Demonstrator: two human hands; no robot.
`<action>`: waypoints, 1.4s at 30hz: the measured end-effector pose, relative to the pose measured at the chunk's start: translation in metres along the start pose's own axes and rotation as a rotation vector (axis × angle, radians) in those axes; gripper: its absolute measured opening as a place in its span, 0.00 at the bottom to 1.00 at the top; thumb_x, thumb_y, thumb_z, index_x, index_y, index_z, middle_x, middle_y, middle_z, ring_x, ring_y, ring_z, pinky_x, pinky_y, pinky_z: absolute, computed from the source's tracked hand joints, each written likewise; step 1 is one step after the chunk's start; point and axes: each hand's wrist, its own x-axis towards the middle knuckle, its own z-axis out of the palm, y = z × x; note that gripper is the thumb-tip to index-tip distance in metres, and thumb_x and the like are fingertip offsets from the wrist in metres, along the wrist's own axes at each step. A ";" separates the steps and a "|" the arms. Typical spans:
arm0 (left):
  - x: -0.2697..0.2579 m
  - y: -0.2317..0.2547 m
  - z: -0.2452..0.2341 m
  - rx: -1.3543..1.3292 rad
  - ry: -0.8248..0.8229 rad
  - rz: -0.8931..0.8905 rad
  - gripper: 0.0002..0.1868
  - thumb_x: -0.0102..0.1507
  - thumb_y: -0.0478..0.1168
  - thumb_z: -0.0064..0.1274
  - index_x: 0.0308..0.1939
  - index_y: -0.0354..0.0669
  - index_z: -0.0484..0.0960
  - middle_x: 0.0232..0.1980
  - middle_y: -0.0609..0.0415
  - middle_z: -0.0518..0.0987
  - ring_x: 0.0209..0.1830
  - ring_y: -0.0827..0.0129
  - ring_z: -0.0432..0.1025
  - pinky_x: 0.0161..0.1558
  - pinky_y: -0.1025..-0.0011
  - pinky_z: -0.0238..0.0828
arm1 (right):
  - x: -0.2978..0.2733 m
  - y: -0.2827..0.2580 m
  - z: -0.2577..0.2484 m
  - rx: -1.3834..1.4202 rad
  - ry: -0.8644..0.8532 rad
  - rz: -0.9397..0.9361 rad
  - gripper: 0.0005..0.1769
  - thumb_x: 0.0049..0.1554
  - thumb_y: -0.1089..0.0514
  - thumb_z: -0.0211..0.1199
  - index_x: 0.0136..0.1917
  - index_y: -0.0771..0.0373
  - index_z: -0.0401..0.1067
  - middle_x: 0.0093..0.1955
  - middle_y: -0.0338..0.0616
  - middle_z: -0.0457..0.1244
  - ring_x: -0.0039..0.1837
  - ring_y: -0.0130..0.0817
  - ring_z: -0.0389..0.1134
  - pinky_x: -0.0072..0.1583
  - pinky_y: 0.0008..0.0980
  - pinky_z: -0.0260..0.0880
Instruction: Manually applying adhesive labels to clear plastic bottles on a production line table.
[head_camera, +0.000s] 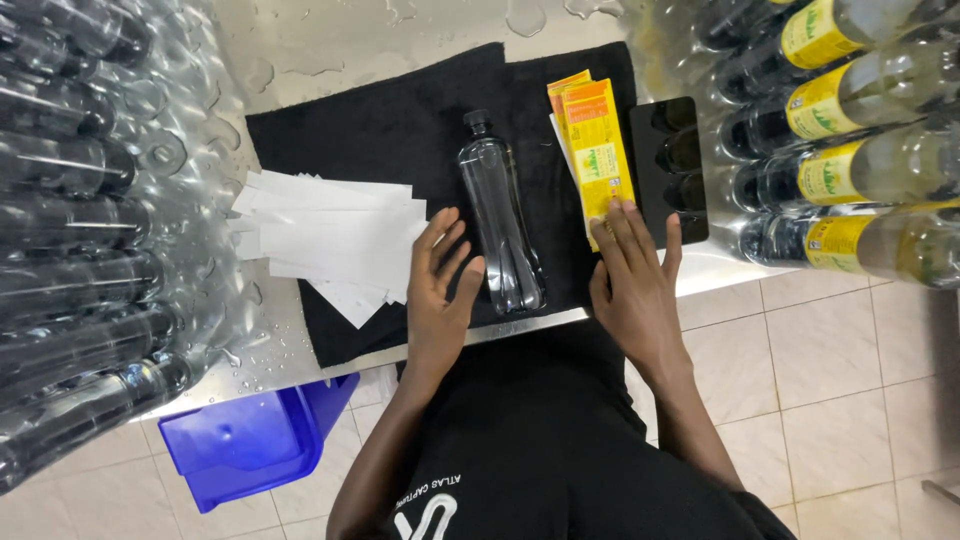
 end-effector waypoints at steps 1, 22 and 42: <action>0.000 -0.001 -0.001 0.000 -0.006 0.003 0.34 0.74 0.38 0.54 0.82 0.39 0.58 0.80 0.37 0.63 0.83 0.39 0.59 0.80 0.44 0.64 | -0.002 0.001 0.003 -0.003 0.004 0.005 0.30 0.60 0.66 0.68 0.76 0.61 0.76 0.83 0.52 0.65 0.88 0.46 0.57 0.87 0.60 0.31; 0.010 0.010 0.032 -0.261 0.118 0.105 0.17 0.72 0.42 0.62 0.60 0.36 0.83 0.55 0.46 0.81 0.58 0.60 0.80 0.55 0.62 0.84 | -0.027 -0.016 -0.041 1.190 0.499 0.499 0.18 0.72 0.63 0.65 0.69 0.79 0.72 0.48 0.62 0.68 0.52 0.43 0.75 0.59 0.50 0.82; -0.017 0.013 0.041 -0.452 0.000 0.143 0.10 0.67 0.29 0.65 0.51 0.29 0.84 0.41 0.43 0.88 0.40 0.66 0.86 0.47 0.67 0.86 | 0.019 -0.061 -0.067 0.756 0.304 -0.092 0.14 0.59 0.60 0.77 0.57 0.66 0.84 0.56 0.51 0.74 0.56 0.52 0.78 0.59 0.47 0.79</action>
